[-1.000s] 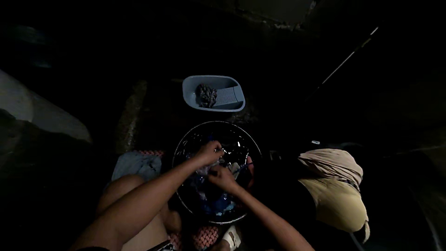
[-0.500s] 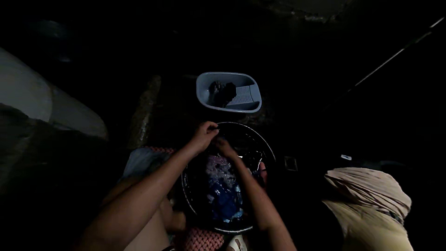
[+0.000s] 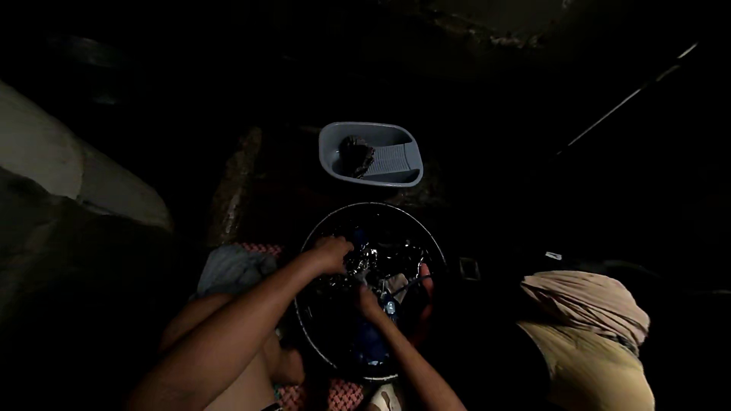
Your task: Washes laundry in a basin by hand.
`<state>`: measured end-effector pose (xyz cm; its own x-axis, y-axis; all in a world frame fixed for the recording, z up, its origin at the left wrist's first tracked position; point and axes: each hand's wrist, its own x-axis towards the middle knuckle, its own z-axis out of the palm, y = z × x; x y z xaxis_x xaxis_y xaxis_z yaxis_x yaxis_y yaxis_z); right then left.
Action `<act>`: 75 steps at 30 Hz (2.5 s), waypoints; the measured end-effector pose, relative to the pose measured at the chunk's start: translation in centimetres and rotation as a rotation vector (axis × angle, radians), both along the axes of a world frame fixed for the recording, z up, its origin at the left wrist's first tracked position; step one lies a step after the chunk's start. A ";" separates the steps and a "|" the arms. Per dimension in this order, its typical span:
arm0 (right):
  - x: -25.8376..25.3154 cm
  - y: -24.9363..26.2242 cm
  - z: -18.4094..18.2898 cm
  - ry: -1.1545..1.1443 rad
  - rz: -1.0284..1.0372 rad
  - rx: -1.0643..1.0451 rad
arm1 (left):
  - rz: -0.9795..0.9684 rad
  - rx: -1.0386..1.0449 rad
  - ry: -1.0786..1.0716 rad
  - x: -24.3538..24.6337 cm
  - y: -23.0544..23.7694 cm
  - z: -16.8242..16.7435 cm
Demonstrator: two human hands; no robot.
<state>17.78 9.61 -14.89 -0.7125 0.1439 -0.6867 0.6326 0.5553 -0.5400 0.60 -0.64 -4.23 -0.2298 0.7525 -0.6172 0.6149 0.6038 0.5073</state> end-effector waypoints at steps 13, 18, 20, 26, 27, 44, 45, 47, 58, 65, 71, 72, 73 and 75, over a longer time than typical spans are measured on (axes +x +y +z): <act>2.0 5.0 11.5 0.835 -1.350 -0.803 | 0.217 0.556 -0.306 4.3 2.0 3.5; 1.7 -1.4 10.9 0.484 -1.183 -0.687 | 0.084 0.822 -0.223 8.2 2.9 6.9; 1.3 -2.6 10.9 0.509 -1.219 -0.853 | 0.136 0.884 -0.327 8.3 3.2 7.2; 0.3 0.4 15.4 0.533 -0.756 -1.117 | 0.296 0.834 -0.493 3.8 2.8 4.8; 0.3 0.9 15.7 0.464 -0.621 -1.033 | 0.333 0.831 -0.572 3.5 2.6 4.6; -2.4 1.6 10.9 0.128 -0.010 0.001 | 0.866 0.483 -0.572 5.4 3.2 3.3; -2.5 2.6 10.7 0.110 0.001 -0.053 | 0.858 0.493 -0.545 4.8 3.0 3.7; -3.0 4.6 11.5 0.086 0.008 -0.118 | 0.934 0.559 -0.549 3.5 2.5 4.2; -10.7 12.8 17.3 0.557 -0.214 0.312 | 1.015 0.613 -0.522 1.8 1.6 3.3; 2.2 -1.1 7.6 -0.495 0.444 0.188 | 0.885 0.500 -0.572 1.3 1.3 2.9; 8.1 -0.8 0.4 0.007 -0.085 -0.023 | 0.247 0.359 -0.147 1.6 1.7 1.5; 7.1 -0.2 3.9 0.086 -0.177 -0.085 | 0.112 0.315 -0.087 2.0 1.5 1.0; 6.5 0.4 7.3 0.151 -0.214 -0.114 | -0.005 0.249 -0.051 2.5 1.3 0.5; 6.2 1.5 11.9 0.309 -0.222 -0.152 | -0.174 0.096 -0.036 3.6 1.0 -0.4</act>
